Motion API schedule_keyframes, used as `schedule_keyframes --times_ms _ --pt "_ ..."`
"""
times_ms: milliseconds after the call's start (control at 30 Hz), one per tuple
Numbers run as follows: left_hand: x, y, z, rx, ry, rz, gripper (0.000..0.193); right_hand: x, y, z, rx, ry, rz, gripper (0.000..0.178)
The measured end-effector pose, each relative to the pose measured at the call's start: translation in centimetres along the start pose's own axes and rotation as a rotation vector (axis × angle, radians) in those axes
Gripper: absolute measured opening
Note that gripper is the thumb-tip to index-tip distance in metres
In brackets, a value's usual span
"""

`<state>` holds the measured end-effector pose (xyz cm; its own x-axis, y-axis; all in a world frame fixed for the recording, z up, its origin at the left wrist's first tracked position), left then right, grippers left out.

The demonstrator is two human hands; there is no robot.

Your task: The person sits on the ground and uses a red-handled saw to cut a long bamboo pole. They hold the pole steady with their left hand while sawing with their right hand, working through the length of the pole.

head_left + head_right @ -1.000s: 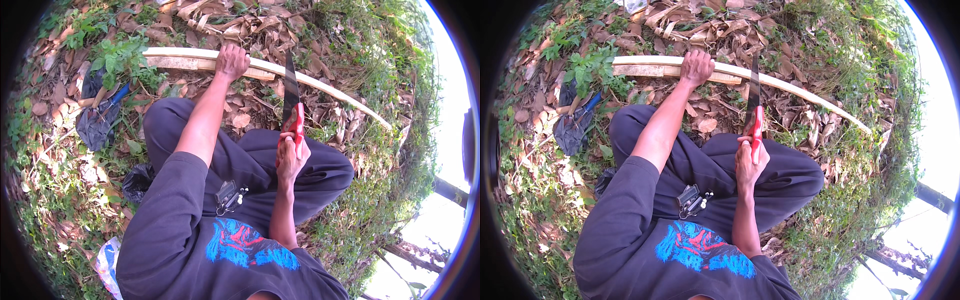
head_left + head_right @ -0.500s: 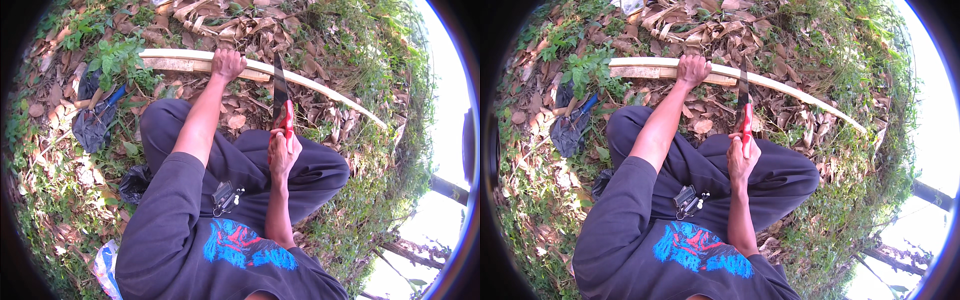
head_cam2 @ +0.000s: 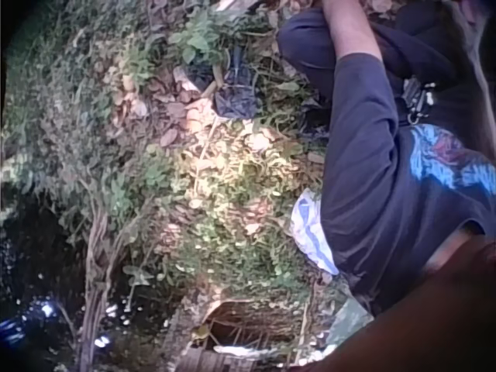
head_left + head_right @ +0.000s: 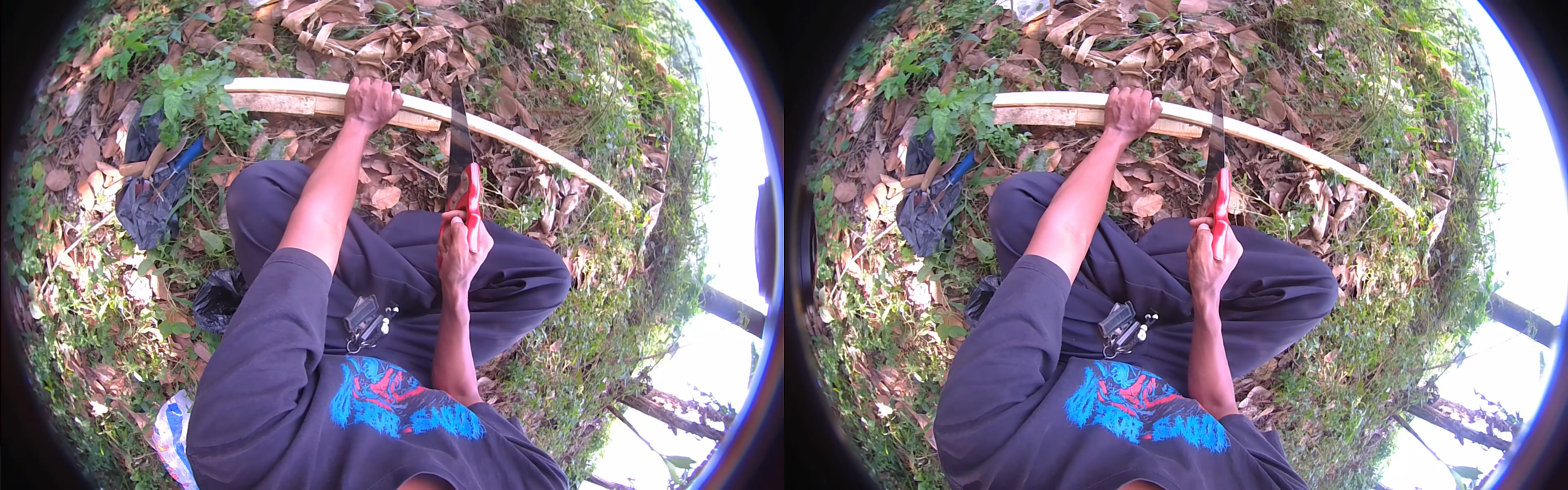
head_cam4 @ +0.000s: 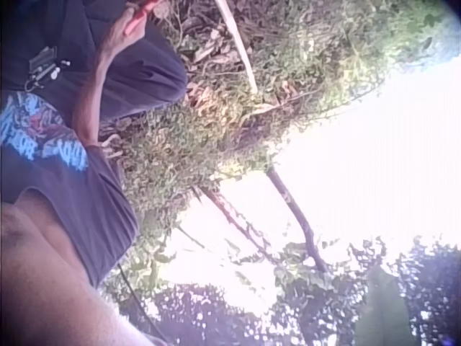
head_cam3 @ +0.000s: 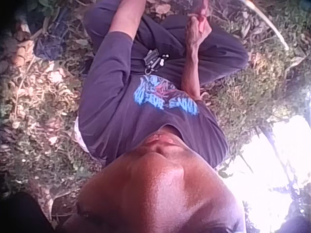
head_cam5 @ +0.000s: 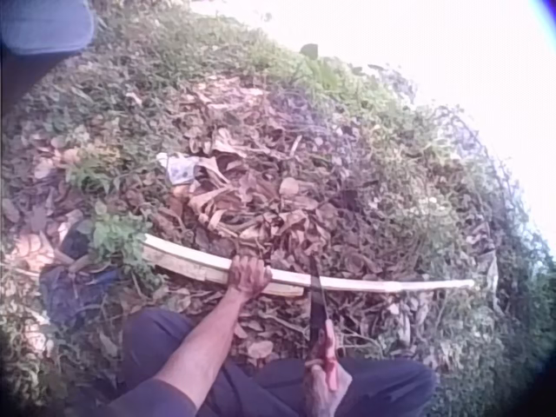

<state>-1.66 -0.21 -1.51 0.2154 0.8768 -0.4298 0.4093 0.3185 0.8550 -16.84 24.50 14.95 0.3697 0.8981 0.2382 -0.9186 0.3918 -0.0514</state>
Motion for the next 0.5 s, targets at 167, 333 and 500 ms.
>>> schedule_keyframes --times_ms 167,333,500 --pt "0.0 0.0 0.1 -0.005 0.004 -0.019 0.032 -1.0 0.0 -0.5 0.033 -0.009 -0.003 0.013" --pt "-0.1 0.1 -0.2 0.000 0.034 0.023 0.032 -0.3 0.0 -0.3 0.047 0.002 -0.002 0.013" --pt "0.1 -0.2 0.3 0.003 -0.003 -0.065 0.031 0.6 -0.5 -0.5 0.079 -0.001 0.003 0.016"
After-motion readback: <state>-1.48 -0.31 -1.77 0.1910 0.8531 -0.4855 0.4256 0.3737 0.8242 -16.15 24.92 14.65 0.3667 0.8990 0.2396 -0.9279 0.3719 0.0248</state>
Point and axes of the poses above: each hand's wrist, its own x-axis away from the middle knuckle, its own y-axis out of the back of the hand, z = x × y, the point moved 3 cm from there along -x, towards the middle knuckle, and after that the axes turned 2 degrees about z, right-handed, at the moved point
